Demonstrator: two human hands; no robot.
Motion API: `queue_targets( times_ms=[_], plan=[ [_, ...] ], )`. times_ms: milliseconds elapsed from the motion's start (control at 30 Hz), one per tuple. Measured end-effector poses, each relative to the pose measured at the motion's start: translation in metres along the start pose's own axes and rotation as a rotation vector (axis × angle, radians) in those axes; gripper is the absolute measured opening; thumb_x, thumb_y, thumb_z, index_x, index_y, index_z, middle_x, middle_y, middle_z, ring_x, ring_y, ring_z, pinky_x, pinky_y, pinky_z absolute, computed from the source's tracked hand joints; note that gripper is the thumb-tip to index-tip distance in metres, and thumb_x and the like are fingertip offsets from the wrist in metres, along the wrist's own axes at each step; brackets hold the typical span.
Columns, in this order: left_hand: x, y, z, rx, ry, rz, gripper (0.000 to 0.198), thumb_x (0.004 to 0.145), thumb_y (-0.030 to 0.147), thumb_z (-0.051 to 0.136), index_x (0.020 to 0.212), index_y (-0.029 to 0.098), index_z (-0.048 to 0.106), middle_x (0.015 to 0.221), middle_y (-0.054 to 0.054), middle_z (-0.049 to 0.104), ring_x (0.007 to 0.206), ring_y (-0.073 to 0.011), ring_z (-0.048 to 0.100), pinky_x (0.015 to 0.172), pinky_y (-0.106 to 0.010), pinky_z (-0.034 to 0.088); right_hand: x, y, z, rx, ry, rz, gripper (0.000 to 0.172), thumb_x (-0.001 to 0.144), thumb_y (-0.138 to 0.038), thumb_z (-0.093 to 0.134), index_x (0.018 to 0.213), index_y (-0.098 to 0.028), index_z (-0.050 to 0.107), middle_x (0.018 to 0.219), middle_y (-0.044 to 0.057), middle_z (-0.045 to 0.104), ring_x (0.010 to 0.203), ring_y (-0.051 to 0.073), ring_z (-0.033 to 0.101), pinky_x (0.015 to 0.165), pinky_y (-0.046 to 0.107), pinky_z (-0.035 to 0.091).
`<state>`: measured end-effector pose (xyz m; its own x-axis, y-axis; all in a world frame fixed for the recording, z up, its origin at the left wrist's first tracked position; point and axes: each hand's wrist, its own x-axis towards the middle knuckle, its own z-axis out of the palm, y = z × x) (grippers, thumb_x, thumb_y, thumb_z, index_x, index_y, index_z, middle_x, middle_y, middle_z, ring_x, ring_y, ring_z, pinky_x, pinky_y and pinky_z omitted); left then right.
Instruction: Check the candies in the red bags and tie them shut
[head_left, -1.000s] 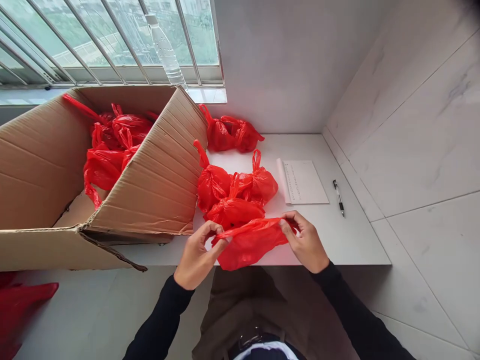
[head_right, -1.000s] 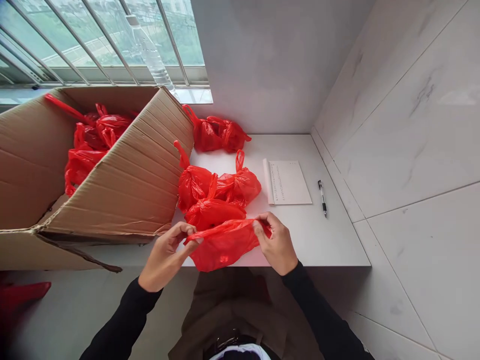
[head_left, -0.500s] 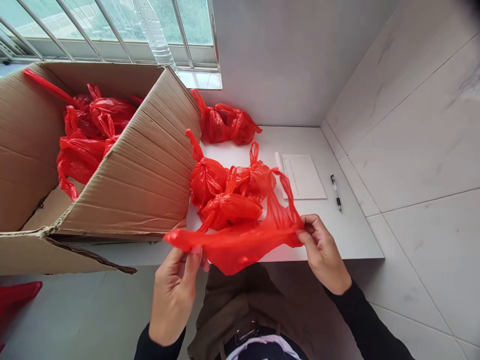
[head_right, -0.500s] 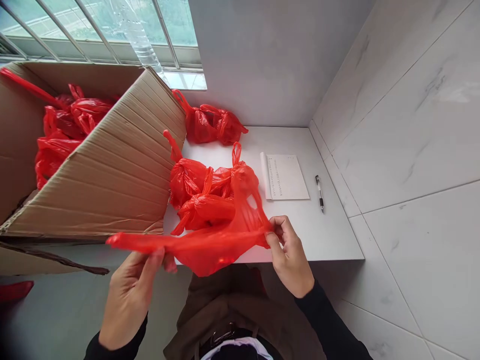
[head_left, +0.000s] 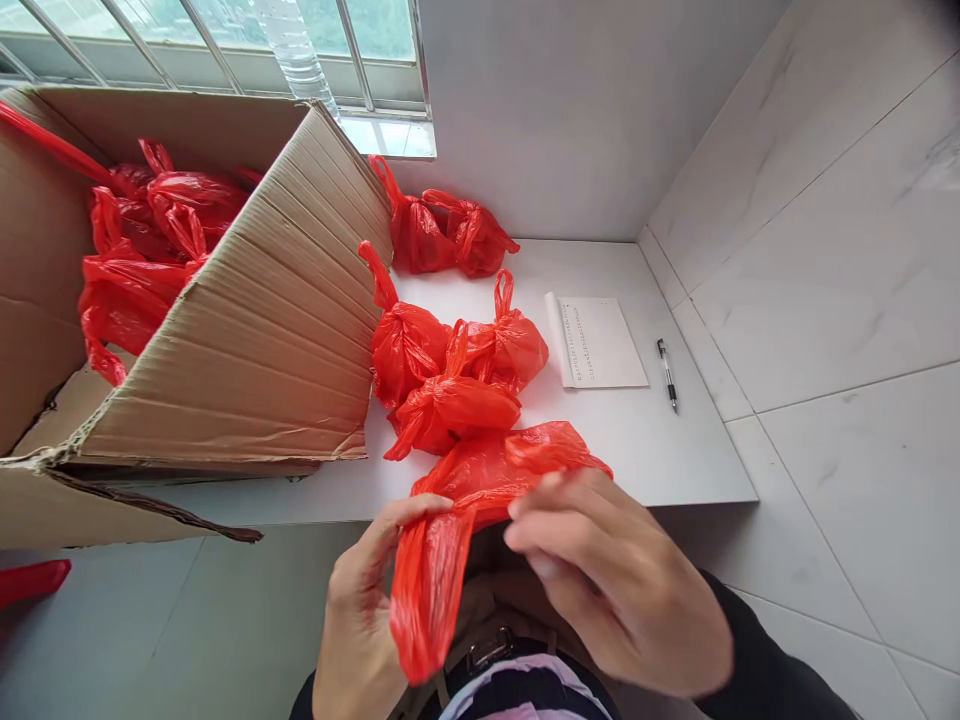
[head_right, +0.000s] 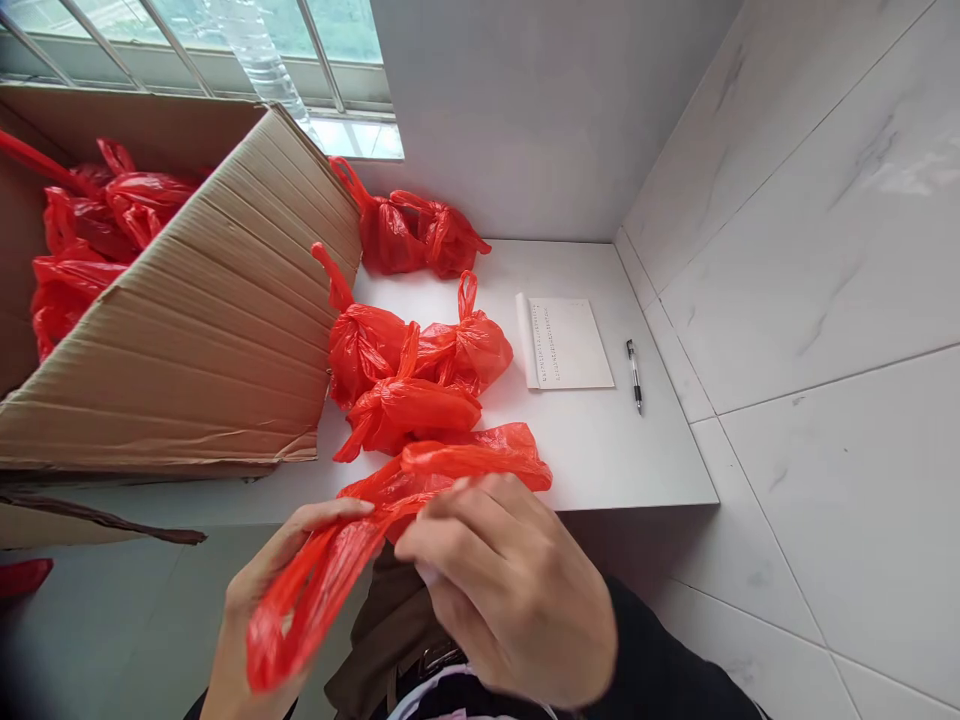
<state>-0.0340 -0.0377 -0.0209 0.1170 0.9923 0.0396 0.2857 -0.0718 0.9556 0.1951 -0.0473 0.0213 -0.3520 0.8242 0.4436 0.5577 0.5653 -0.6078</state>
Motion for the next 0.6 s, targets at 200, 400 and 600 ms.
queue_targets(
  times_ms=[200, 400, 600],
  plan=[
    [-0.001, 0.013, 0.013, -0.01, 0.134, -0.165, 0.029, 0.083, 0.042, 0.073, 0.076, 0.024, 0.051, 0.066, 0.005, 0.043, 0.052, -0.0097, 0.038, 0.047, -0.021, 0.037, 0.013, 0.024, 0.017, -0.373, -0.53, 0.262, 0.039, 0.107, -0.027, 0.027, 0.083, -0.02, 0.057, 0.075, 0.003, 0.06, 0.068, 0.02, 0.056, 0.063, 0.038, 0.047],
    [0.004, 0.02, 0.016, -0.134, 0.162, -0.232, 0.029, 0.083, 0.036, 0.077, 0.086, 0.024, 0.051, 0.082, 0.004, 0.053, 0.067, -0.0093, 0.052, 0.06, -0.017, 0.044, 0.02, 0.03, 0.002, -0.423, -0.605, 0.294, 0.014, 0.097, -0.018, 0.052, 0.105, -0.018, 0.062, 0.101, 0.007, 0.059, 0.09, 0.024, 0.058, 0.068, 0.036, 0.051],
    [0.001, 0.002, 0.005, -0.357, 0.05, -0.25, 0.024, 0.09, 0.036, 0.068, 0.109, 0.03, 0.054, 0.097, 0.001, 0.057, 0.069, -0.0108, 0.055, 0.063, -0.022, 0.05, 0.035, 0.037, -0.007, -0.434, -0.277, 0.333, 0.016, 0.098, -0.016, 0.054, 0.097, -0.018, 0.07, 0.1, 0.008, 0.058, 0.096, 0.023, 0.058, 0.071, 0.032, 0.051]
  ],
)
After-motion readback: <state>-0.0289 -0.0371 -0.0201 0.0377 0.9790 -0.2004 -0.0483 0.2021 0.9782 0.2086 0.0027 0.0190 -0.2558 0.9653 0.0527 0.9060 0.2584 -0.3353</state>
